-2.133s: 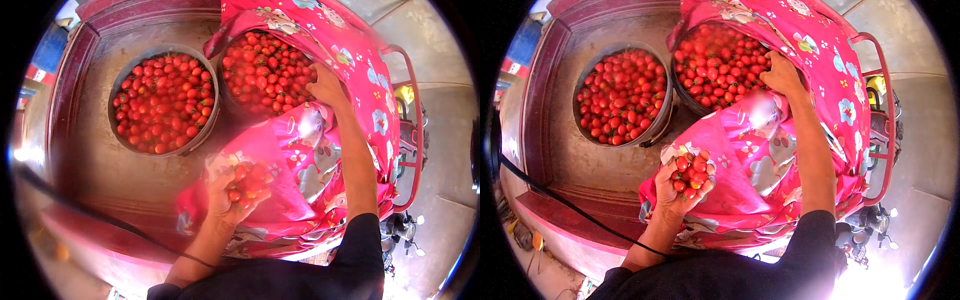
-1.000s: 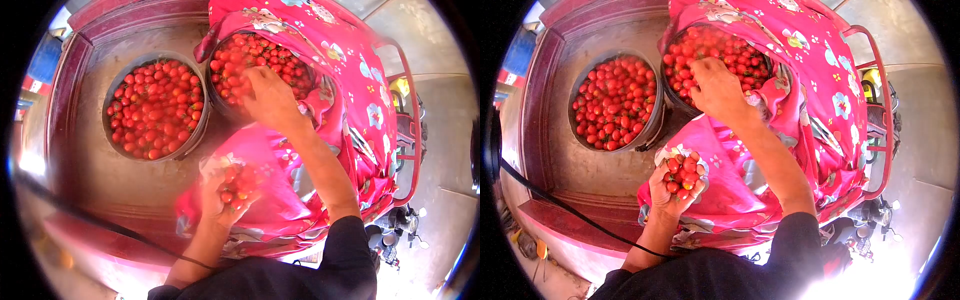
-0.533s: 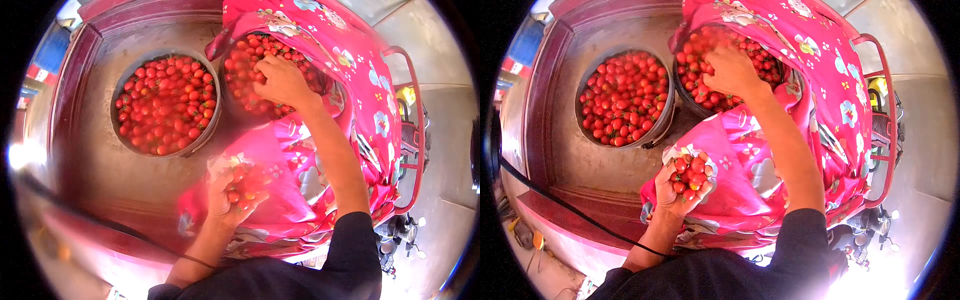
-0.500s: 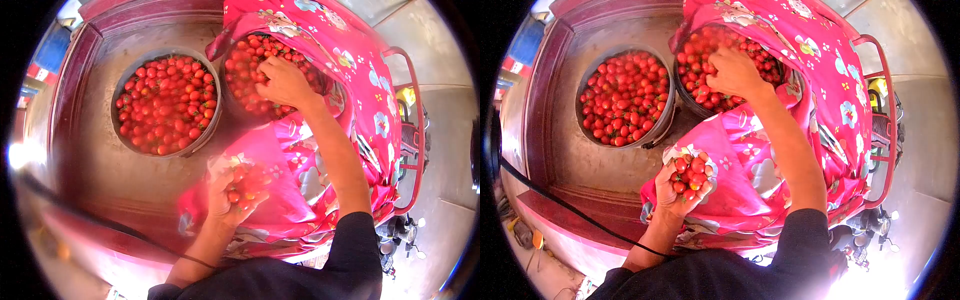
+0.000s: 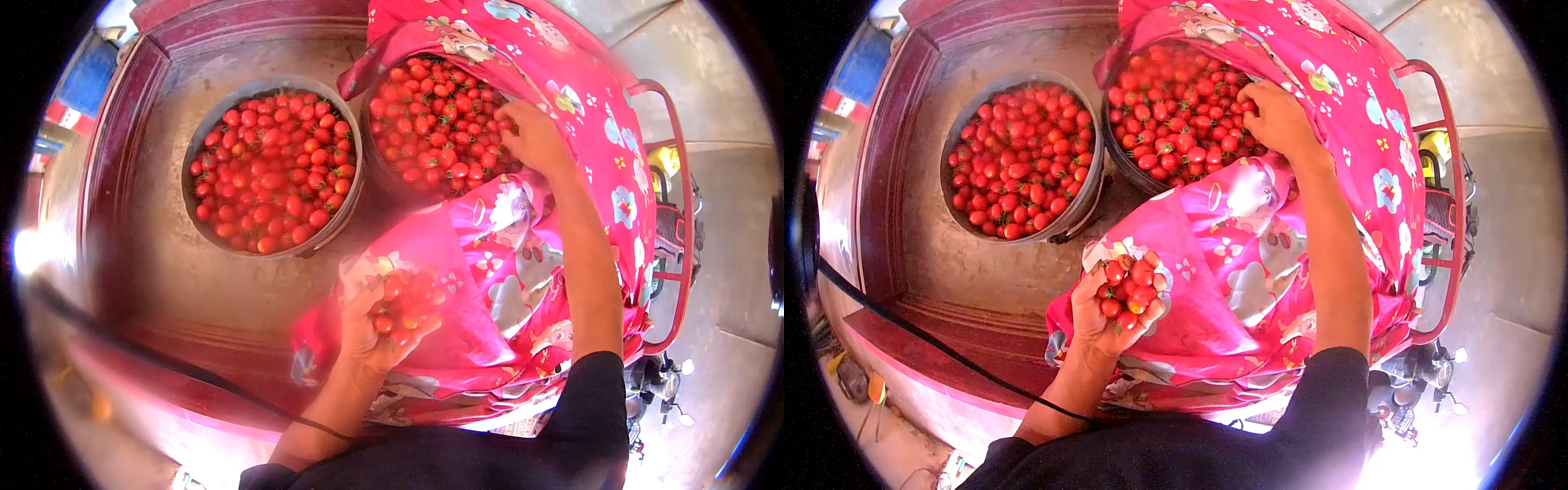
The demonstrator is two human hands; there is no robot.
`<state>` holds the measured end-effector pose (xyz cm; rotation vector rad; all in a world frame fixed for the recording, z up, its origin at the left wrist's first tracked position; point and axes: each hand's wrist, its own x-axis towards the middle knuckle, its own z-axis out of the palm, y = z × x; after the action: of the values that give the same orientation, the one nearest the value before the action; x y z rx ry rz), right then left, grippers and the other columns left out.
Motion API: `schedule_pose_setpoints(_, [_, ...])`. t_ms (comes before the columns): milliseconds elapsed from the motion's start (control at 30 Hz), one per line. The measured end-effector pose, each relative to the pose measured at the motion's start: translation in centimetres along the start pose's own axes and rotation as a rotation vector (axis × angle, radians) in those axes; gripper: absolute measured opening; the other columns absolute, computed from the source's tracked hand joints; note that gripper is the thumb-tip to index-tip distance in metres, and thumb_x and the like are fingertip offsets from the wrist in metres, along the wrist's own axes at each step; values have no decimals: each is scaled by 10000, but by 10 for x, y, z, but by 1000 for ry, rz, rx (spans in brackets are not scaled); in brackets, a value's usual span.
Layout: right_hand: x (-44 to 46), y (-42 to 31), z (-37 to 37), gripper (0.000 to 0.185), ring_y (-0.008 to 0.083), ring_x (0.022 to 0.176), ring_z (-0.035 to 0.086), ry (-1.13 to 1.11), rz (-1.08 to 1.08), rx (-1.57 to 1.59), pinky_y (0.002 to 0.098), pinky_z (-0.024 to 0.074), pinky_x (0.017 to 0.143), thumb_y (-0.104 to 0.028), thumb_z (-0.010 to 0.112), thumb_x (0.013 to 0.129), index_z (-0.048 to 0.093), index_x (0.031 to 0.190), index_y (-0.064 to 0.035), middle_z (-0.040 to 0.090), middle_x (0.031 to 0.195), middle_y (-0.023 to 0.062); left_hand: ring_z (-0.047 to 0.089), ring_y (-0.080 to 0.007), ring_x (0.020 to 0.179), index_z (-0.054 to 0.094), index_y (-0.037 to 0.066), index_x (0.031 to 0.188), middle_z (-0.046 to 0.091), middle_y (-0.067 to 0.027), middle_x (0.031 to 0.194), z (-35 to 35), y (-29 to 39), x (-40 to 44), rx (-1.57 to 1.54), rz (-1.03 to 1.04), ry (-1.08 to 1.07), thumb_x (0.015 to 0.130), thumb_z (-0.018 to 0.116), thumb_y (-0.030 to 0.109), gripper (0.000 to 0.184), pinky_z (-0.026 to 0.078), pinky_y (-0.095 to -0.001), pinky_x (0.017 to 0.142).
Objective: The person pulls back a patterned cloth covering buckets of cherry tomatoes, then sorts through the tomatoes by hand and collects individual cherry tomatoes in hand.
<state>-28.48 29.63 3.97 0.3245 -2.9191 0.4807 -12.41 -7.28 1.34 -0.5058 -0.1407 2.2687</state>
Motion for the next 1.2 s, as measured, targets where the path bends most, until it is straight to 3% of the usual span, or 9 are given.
schedule_pose_setpoints(67, [-1,-1,-6,303,365,971,658,-55,189,9,460,532,871,-140,712,798,672,1085,-50,680,1052,168,675,-435,1132,664,32,1149,649,-216,1301,3,-1,0,-14,-4,1,931,680,256,313,649,-569,834])
schedule_pose_setpoints(300, [37,-19,4,343,371,977,666,28,275,69,467,530,890,-186,705,860,678,1173,-48,693,1070,185,620,-362,1138,655,16,1245,629,-168,1305,-1,-2,-1,62,-18,-4,949,698,352,449,640,-506,854])
schedule_pose_setpoints(400, [57,-20,18,365,376,1060,662,-1,135,31,468,533,926,-228,697,879,666,1196,-49,691,1100,193,624,-365,1132,653,20,1245,631,-165,1292,-2,0,-2,60,-20,30,956,689,351,441,643,-510,855])
schedule_pose_setpoints(467, [65,-13,35,363,377,1141,642,48,5,-65,490,528,967,-276,688,888,672,1179,-61,683,1145,204,663,-462,1187,649,21,1123,641,-236,1341,-6,1,-1,-48,-39,44,949,662,268,302,619,-634,892])
schedule_pose_setpoints(600, [69,-13,43,380,337,1057,658,91,2,-161,465,528,950,-270,721,905,670,1225,-70,674,1132,167,673,-463,1168,647,12,1132,649,-242,1320,-1,2,-4,-46,-8,42,945,664,260,311,622,-637,883])
schedule_pose_setpoints(667, [66,-19,38,322,357,1011,656,34,25,-185,484,529,915,-283,706,914,685,1150,-65,660,1048,166,632,-365,1133,648,34,1235,616,-174,1292,3,3,-5,60,3,55,962,664,316,393,651,-517,835])
schedule_pose_setpoints(900, [58,-37,52,293,385,997,657,62,-16,-284,486,540,848,-333,668,947,695,1060,-63,654,1013,172,634,-367,1140,657,54,1217,608,-174,1309,2,3,-2,105,0,16,965,664,313,361,647,-533,834])
schedule_pose_setpoints(1100, [41,-47,48,313,387,929,641,-74,61,-209,502,521,793,-345,665,956,653,989,-34,642,916,189,684,-451,1150,651,3,1172,640,-245,1328,0,3,-3,-27,6,35,944,667,277,357,637,-621,851])
schedule_pose_setpoints(1200, [32,-46,55,313,382,894,630,118,-69,-198,506,505,781,-349,663,961,633,947,-39,638,881,176,677,-452,1164,654,12,1150,637,-244,1335,1,3,-4,-49,-2,38,939,672,274,336,633,-627,857])
